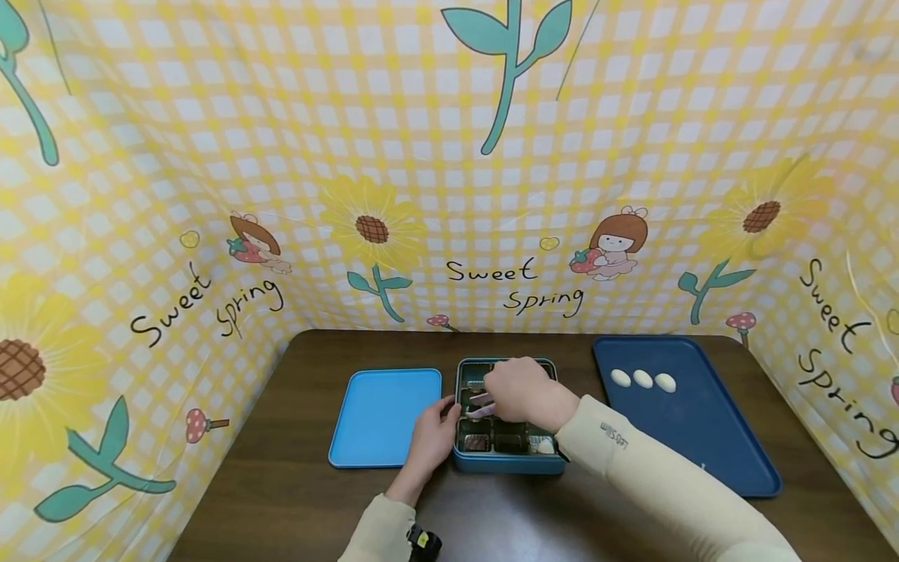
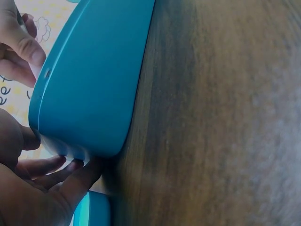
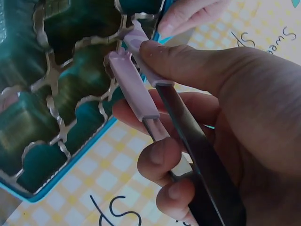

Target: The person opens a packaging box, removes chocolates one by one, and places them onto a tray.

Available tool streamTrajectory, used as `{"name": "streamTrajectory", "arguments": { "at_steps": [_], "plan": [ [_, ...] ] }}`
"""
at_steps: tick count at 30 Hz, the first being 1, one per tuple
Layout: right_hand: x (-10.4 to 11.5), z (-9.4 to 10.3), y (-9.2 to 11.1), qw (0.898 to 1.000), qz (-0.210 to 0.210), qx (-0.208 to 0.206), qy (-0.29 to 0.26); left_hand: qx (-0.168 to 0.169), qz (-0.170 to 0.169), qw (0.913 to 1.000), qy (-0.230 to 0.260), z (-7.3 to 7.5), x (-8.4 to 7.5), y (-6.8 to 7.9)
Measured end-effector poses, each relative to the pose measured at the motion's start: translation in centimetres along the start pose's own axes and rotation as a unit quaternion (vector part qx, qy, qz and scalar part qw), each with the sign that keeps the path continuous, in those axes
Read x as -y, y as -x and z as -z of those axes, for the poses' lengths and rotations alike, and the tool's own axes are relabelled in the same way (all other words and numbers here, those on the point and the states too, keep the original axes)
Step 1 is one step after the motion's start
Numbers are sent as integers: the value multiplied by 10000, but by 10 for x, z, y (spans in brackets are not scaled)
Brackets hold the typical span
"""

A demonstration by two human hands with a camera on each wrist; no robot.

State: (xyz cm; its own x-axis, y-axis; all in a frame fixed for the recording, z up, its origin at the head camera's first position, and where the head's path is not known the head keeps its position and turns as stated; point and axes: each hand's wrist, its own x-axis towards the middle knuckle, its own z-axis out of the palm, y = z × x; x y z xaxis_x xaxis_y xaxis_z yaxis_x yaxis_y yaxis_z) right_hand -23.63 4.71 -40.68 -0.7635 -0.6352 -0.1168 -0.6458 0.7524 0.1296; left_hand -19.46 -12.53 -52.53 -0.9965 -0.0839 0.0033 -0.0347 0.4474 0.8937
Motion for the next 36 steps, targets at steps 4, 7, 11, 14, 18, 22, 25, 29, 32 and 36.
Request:
{"name": "streamTrajectory", "arguments": {
  "at_steps": [4,7,11,14,18,22,25,29,32,36],
  "plan": [
    [6,-1,-4,9997,17,-68,216,5,-6,10000,-9,0,1,0],
    [11,0,-6,9992,9,-27,398,19,11,10000,-10,0,1,0],
    [18,-2,-10,9984,-25,128,554,74,21,10000,35,0,2,0],
    [20,-5,-13,9982,-70,143,570,112,22,9999,55,0,1,0],
    [21,-4,-17,9986,-95,155,506,86,65,9999,35,1,0,1],
    [21,-2,-20,9989,-102,249,394,89,60,9999,66,2,0,0],
    [20,-2,-22,9990,-104,279,323,100,41,9999,70,2,0,0],
    [18,-2,-23,9990,-52,348,286,106,48,9999,72,2,1,-1],
    [16,-2,-23,9987,1,404,317,105,54,9999,70,1,1,-1],
    [13,-2,-20,9984,53,406,381,71,82,9999,44,0,1,-1]
  ]
}}
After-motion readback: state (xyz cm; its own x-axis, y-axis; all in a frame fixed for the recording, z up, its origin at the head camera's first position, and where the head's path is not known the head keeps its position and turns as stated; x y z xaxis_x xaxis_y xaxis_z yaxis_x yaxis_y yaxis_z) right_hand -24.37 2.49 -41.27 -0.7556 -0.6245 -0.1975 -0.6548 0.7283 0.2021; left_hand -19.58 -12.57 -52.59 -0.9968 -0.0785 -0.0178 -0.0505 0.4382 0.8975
